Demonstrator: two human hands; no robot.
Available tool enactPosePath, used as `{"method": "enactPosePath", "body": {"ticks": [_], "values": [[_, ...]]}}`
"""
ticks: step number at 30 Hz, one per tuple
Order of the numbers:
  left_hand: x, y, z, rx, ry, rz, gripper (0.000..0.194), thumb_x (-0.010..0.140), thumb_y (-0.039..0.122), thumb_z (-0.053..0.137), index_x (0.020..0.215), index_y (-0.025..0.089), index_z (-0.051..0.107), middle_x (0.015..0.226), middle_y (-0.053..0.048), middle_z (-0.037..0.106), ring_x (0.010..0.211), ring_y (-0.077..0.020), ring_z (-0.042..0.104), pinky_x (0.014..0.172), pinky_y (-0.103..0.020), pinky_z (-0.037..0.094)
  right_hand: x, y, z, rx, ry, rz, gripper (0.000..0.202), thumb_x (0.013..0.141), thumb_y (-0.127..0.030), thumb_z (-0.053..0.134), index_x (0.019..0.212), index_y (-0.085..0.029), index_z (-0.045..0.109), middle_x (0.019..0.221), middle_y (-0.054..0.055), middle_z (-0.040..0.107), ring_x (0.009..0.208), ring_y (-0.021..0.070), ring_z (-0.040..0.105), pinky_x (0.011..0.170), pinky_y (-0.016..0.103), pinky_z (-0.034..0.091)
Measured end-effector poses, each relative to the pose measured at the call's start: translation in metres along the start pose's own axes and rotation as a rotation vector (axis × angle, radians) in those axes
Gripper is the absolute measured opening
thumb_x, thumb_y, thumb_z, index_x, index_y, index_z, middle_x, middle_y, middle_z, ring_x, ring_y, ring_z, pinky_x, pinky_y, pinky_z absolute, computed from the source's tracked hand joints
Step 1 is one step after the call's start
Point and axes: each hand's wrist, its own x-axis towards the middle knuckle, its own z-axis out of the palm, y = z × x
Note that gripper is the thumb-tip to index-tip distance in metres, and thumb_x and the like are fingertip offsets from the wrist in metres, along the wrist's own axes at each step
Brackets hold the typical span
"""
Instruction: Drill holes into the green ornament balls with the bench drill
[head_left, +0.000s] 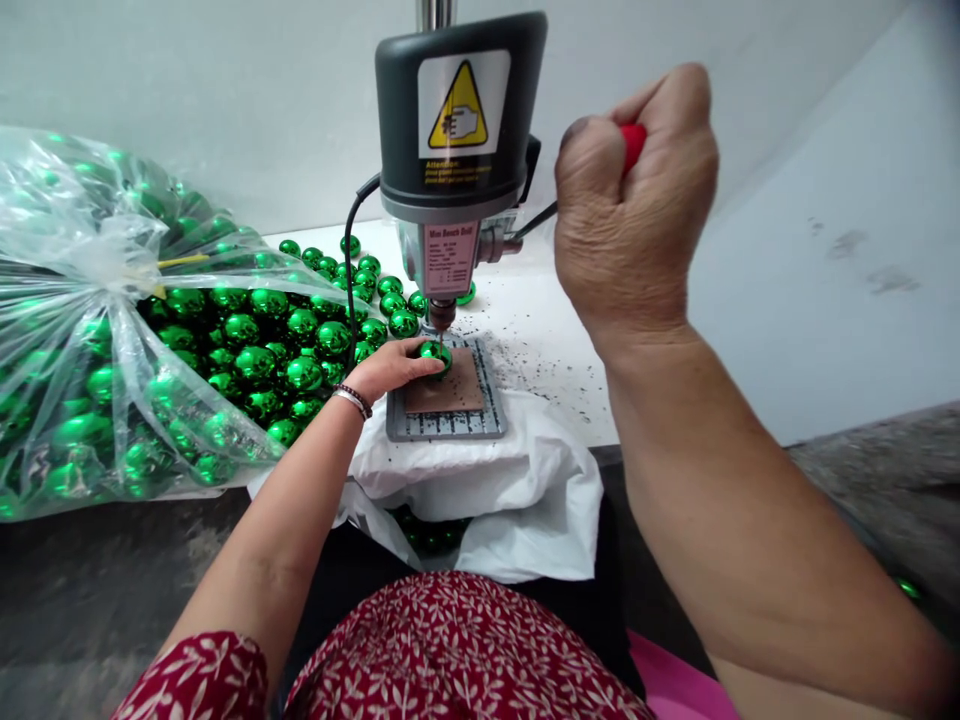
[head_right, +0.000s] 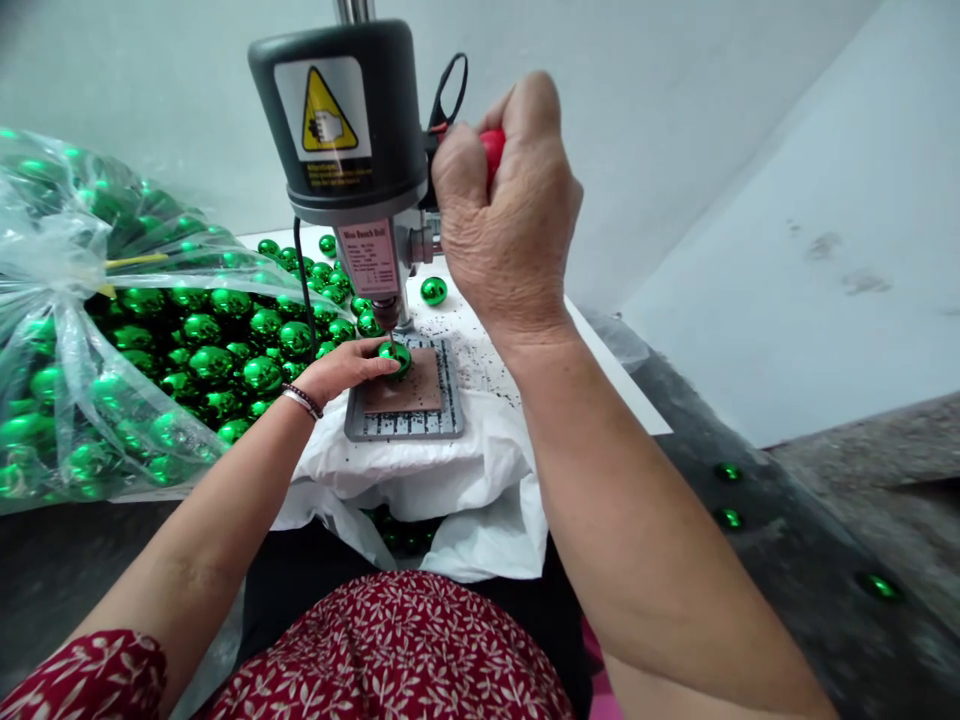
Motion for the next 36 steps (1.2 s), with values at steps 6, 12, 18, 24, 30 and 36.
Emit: {"method": "enactPosePath", "body": {"ticks": [6, 12, 18, 24, 30, 36], "values": [[0.000, 0.004, -0.002, 0.133, 0.016, -0.002, 0.056, 0.066, 0.034, 0.075, 0.120, 0.019, 0.069, 0.101, 0.000, 0.074, 0.098, -0.0210, 0.065, 0.094, -0.033, 0.051, 0.001, 0.001, 0.000, -0.015, 0.022, -0.027, 0.027, 0.086, -0.014, 0.047, 0.070, -0.021, 0.027, 0.066, -0.004, 0.034, 0.062, 0.0050, 0.026, 0.066, 0.021, 0.030], [-0.010, 0.001, 0.015, 0.271, 0.120, 0.165, 0.065, 0.062, 0.024, 0.079, 0.125, 0.018, 0.066, 0.122, -0.006, 0.069, 0.115, -0.0257, 0.061, 0.107, -0.038, 0.043, 0.001, 0.001, 0.000, -0.014, 0.033, -0.017, 0.027, 0.084, -0.013, 0.049, 0.069, -0.021, 0.027, 0.064, -0.003, 0.033, 0.062, 0.0055, 0.027, 0.064, 0.021, 0.031], [-0.011, -0.009, 0.025, 0.151, 0.132, 0.107, 0.075, 0.063, 0.028, 0.079, 0.134, 0.015, 0.059, 0.120, -0.008, 0.070, 0.114, -0.0257, 0.063, 0.107, -0.039, 0.044, 0.002, -0.001, 0.000, -0.014, 0.013, 0.025, 0.026, 0.085, -0.013, 0.049, 0.070, -0.020, 0.029, 0.064, -0.004, 0.033, 0.061, 0.0051, 0.028, 0.065, 0.022, 0.030], [-0.013, -0.011, 0.027, 0.120, 0.152, 0.081, 0.077, 0.063, 0.028, 0.079, 0.136, 0.019, 0.057, 0.121, -0.006, 0.070, 0.111, -0.0253, 0.065, 0.102, -0.038, 0.048, -0.005, 0.011, 0.000, 0.012, 0.047, -0.071, 0.018, 0.085, -0.022, 0.049, 0.076, -0.017, 0.035, 0.067, -0.005, 0.034, 0.063, 0.0021, 0.031, 0.066, 0.020, 0.029], [-0.015, -0.009, 0.029, 0.139, 0.150, 0.081, 0.073, 0.064, 0.029, 0.078, 0.133, 0.019, 0.059, 0.115, -0.005, 0.072, 0.107, -0.0261, 0.066, 0.100, -0.038, 0.049, -0.029, 0.029, -0.002, 0.021, 0.136, -0.234, 0.016, 0.085, -0.031, 0.048, 0.080, -0.016, 0.044, 0.070, -0.004, 0.046, 0.064, 0.0018, 0.040, 0.063, 0.020, 0.035], [-0.015, -0.011, 0.029, 0.156, 0.156, 0.093, 0.073, 0.064, 0.030, 0.078, 0.133, 0.019, 0.059, 0.116, -0.006, 0.071, 0.109, -0.0277, 0.065, 0.101, -0.040, 0.048, -0.039, 0.034, -0.004, 0.011, 0.151, -0.265, 0.014, 0.084, -0.029, 0.050, 0.079, -0.016, 0.048, 0.071, -0.004, 0.052, 0.063, 0.0012, 0.046, 0.061, 0.019, 0.040]]}}
